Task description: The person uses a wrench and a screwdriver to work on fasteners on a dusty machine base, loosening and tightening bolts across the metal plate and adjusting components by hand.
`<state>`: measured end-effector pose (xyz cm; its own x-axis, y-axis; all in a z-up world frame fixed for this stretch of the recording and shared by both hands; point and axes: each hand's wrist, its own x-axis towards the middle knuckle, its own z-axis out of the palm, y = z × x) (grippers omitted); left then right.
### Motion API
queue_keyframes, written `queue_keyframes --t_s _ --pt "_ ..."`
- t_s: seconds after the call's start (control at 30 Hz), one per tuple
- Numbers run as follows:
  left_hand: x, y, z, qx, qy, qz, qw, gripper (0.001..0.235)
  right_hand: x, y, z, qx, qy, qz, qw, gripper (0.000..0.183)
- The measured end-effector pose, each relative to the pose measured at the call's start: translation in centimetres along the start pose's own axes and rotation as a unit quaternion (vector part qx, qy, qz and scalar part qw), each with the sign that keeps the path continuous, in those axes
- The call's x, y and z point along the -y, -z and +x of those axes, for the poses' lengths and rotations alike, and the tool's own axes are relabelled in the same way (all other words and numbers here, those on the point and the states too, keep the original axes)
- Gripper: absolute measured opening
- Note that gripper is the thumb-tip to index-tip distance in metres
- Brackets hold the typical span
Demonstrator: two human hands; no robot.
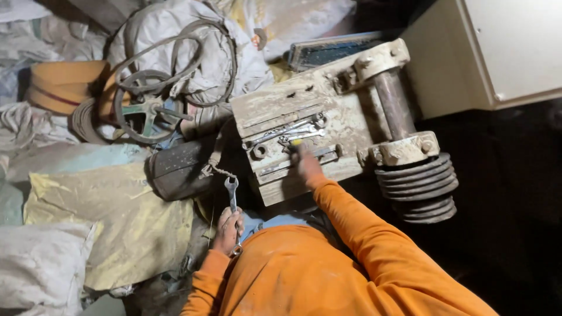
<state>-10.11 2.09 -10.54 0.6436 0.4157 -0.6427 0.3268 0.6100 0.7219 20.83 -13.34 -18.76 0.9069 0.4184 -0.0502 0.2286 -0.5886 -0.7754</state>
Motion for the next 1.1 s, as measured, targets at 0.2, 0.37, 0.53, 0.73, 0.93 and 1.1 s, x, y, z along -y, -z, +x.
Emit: queue_keyframes --t_s 0.2,0.37,0.53,0.73,0.93,1.1 --pt "-1.9 -0.1 -0.6 0.022 0.008 0.039 0.999 0.018 1.6 0.8 0.1 0.077 -0.007 -0.071 0.995 0.035" --pt "-2.8 0.3 0.0 0.036 0.011 0.034 0.999 0.018 3.4 4.0 0.3 0.090 0.022 -0.073 0.993 0.040" --pt "-2.8 2.1 0.9 0.053 -0.016 0.029 0.998 0.021 7.7 11.1 6.4 0.113 -0.033 -0.113 0.987 0.041" --pt "-3.3 4.4 1.7 0.047 0.001 0.096 0.994 0.044 7.0 12.4 11.7 0.156 -0.070 -0.329 0.929 0.030" --pt "-3.2 5.9 0.9 0.064 0.007 0.067 0.996 0.063 7.3 9.3 9.4 0.092 -0.033 -0.322 0.942 0.029" --pt "-2.2 7.3 1.6 0.034 0.006 0.083 0.996 0.063 7.9 7.4 8.7 0.084 -0.065 -0.279 0.954 0.029"
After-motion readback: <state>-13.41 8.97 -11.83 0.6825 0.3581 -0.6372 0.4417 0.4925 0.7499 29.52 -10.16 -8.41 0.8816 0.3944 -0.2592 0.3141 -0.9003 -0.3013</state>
